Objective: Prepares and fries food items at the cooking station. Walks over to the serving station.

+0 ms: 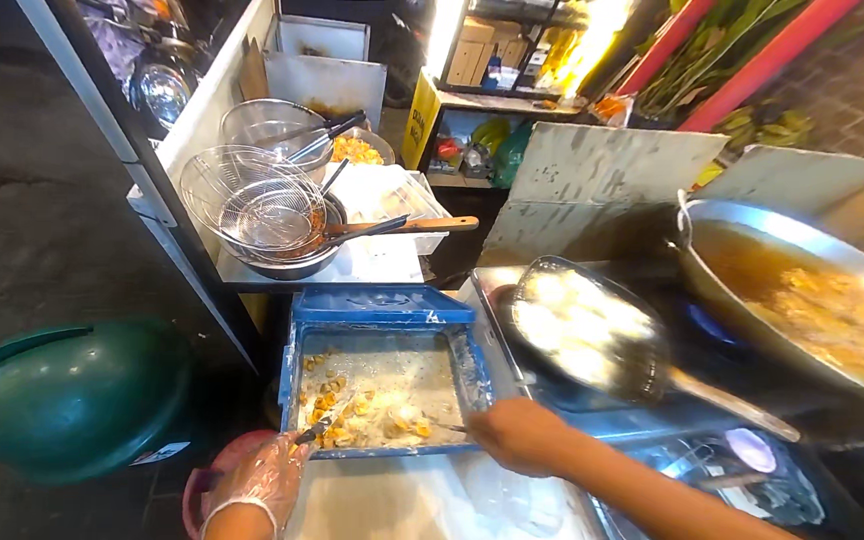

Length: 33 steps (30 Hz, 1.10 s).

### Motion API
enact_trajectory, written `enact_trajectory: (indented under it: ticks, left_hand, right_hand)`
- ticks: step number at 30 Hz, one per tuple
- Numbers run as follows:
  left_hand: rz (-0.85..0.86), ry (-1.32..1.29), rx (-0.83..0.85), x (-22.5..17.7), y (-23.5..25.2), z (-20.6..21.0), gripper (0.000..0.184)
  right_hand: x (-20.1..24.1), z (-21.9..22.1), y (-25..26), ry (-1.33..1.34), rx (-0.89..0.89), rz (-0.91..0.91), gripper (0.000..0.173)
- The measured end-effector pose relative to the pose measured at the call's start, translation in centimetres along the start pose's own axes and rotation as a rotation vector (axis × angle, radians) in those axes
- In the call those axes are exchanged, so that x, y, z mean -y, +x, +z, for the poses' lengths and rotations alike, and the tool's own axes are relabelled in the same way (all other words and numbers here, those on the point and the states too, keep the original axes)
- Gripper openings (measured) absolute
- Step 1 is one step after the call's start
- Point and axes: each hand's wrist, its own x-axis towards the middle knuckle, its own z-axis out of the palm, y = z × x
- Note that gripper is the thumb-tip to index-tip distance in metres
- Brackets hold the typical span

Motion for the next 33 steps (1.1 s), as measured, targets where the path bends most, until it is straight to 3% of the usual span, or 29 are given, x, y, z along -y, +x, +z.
enact_trajectory:
  ticks: [3,8,15,24,28,31,33]
  left_hand:
    - [0.011,-0.015,0.016,-0.2,0.2,0.0,0.049]
    - [0.055,-0.069,0.010,-1.4,0.5,1.0,0.047]
    - [0.066,0.013,0.027,-2.9,0.2,2.2,0.050]
    - [0.389,-0.067,0.055,-0.4,-0.8,2.1,0.043]
    - [0.283,-0.272,0.004,1.7,-0.6,1.0,0.041]
    - [0.140,-0.326,0.110,0.4,0.3,1.2,0.043]
    - [0.142,-0.367,0.169,-1.1,1.2,1.6,0.042]
  right_hand:
    - [-2.0,2.0,0.0,0.419,-0.081,0.001,0.042]
    - [-1.3,6.7,0.7,1.033,-0.135,0.011,0.027]
    - [1.3,9.5,1.0,0.957,-0.290,0.023,0.034]
    - [-0.2,8.4,0.9,0.866,-0.415,0.090,0.038]
    - [-1.1,7.4,-0.4,0.918,-0.526,0.068,0.033]
    - [-0.8,6.8,-0.9,0.984,-0.594,-0.004,0.029]
    - [-0.3,6.5,-0.9,1.037,-0.580,-0.063,0.026]
